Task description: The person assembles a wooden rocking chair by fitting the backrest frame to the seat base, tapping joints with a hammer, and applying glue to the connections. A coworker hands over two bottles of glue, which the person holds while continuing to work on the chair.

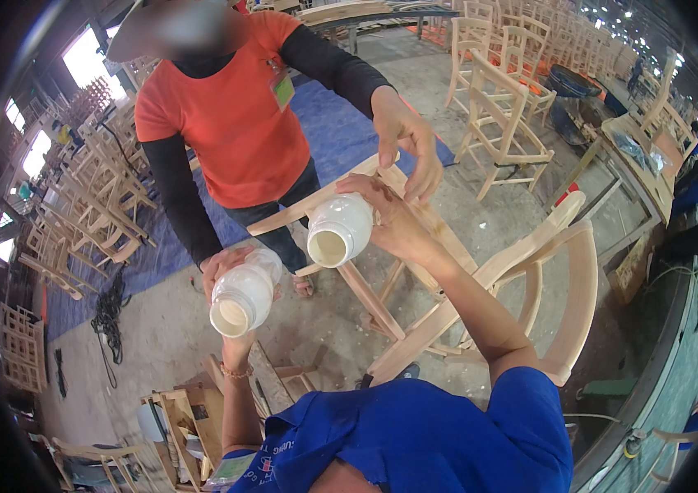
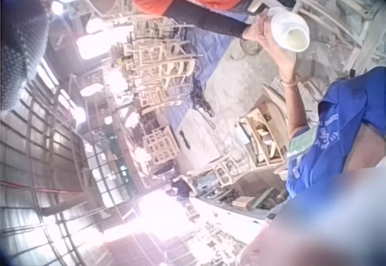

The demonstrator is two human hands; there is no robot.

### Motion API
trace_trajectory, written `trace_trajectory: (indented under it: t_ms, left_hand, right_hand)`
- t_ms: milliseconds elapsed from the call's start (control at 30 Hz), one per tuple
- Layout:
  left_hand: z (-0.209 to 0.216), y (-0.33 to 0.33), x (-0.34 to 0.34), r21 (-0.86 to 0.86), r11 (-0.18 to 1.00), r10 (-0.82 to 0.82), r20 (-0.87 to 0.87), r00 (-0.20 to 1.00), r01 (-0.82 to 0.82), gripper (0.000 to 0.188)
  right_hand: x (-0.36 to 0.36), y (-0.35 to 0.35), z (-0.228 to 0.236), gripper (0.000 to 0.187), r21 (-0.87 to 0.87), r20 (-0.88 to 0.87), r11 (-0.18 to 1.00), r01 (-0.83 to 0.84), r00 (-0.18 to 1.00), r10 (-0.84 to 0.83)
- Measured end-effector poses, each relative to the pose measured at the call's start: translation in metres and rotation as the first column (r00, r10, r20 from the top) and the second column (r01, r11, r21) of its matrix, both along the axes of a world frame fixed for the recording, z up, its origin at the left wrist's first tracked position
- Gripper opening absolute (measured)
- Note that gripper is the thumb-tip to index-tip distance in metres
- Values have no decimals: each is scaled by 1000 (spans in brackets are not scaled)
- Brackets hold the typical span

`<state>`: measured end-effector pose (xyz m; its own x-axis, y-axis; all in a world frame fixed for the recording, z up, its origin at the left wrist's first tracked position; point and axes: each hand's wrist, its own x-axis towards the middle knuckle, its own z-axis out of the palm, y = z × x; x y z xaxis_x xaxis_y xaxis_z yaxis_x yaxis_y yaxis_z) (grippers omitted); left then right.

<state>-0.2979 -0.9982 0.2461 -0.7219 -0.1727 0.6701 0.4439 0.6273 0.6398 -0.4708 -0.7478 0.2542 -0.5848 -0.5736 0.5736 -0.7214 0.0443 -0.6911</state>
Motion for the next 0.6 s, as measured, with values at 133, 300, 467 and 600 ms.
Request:
trace_trajectory:
  t_ms: [133, 300, 467, 600]
  left_hand:
    - [-8, -9, -4, -71, 997, -7, -56, 998, 3, 59]
    - [-15, -5, -3, 4, 1000, 8, -23, 1000, -8, 58]
    - [-23, -5, -7, 233, 967, -116, 46, 992, 102, 65]
    - [-28, -3, -9, 59, 998, -23, -20, 1000, 24, 73]
  right_hand:
    - [4, -4, 8, 60, 8, 44, 1000, 4, 999, -4]
    - [2, 0, 8, 60, -12, 55, 1000, -11, 998, 12]
    - [0, -2, 7, 60, -40, 74, 998, -39, 996, 42]
    - [-1, 0, 4, 70, -47, 122, 998, -47, 991, 53]
